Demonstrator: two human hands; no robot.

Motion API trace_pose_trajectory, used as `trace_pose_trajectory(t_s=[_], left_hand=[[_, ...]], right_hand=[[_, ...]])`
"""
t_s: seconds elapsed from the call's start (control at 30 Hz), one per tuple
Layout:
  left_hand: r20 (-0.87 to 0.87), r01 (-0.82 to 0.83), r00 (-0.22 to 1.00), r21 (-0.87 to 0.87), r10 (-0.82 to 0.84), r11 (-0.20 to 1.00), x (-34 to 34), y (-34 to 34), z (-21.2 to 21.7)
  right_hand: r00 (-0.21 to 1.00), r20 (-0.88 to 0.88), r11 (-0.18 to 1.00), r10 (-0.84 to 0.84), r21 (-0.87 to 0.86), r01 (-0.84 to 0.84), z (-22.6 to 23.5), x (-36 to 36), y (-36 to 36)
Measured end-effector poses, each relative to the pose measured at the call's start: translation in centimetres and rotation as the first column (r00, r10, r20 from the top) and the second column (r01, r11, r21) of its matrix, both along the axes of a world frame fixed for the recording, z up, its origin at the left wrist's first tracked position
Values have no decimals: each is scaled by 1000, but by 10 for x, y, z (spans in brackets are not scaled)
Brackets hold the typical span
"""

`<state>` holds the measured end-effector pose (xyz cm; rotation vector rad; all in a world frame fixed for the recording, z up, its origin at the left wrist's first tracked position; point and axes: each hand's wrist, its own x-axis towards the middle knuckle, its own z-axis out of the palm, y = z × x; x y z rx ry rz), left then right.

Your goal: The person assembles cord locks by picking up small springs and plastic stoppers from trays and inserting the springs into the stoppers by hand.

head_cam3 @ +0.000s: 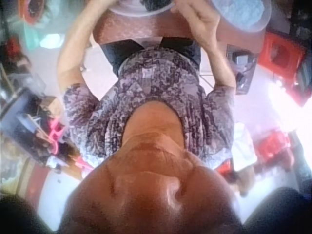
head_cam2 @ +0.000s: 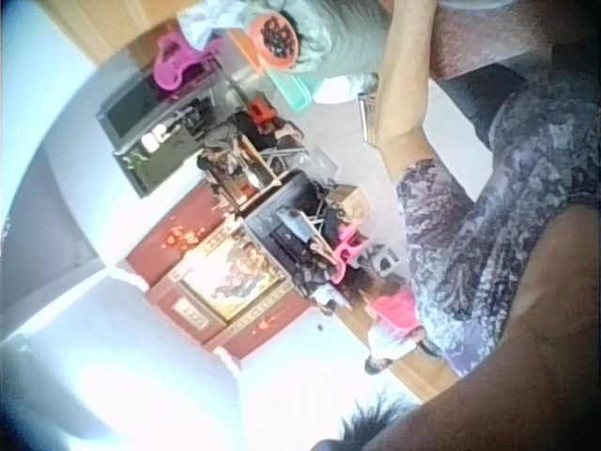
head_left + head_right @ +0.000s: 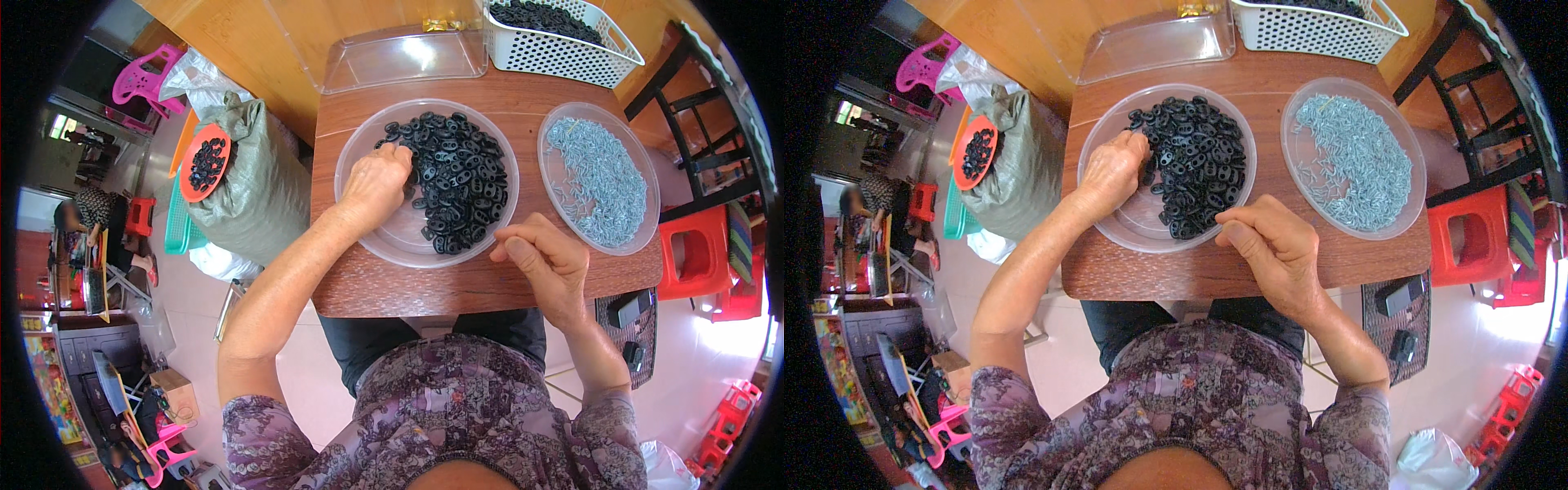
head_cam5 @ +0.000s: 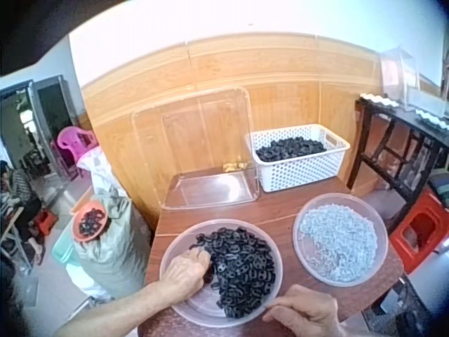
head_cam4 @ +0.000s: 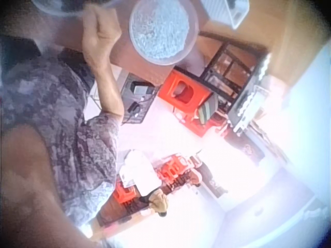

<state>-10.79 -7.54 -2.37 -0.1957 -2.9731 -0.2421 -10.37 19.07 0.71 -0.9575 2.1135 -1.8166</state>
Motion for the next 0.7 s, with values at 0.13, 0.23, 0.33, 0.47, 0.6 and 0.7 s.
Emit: trace_pose_trajectory(t_s=[0.13,0.23,0.33,0.47,0.6,0.7], left_hand=[[0,-15,1000,189,15,982,-1,-4,-4],[45,-78,997,252,69,965,-1,-5,1],[108,-202,979,583,171,787,2,-7,21],[333,-332,942,911,38,242,18,2,52],[296,-298,949,955,-109,-4,31,18,70],[324,-334,941,936,-97,-116,32,17,79]], right_hand=[[1000,15,1000,-3,2,3,0,1,0],[1000,27,1000,-15,-4,15,2,2,-3],[996,-30,995,-85,-54,83,5,-2,-14],[980,-185,997,-78,-31,73,9,-16,-44],[958,-279,984,-58,-179,7,10,-25,-82],[845,-528,978,-87,-205,-28,14,-36,-92]])
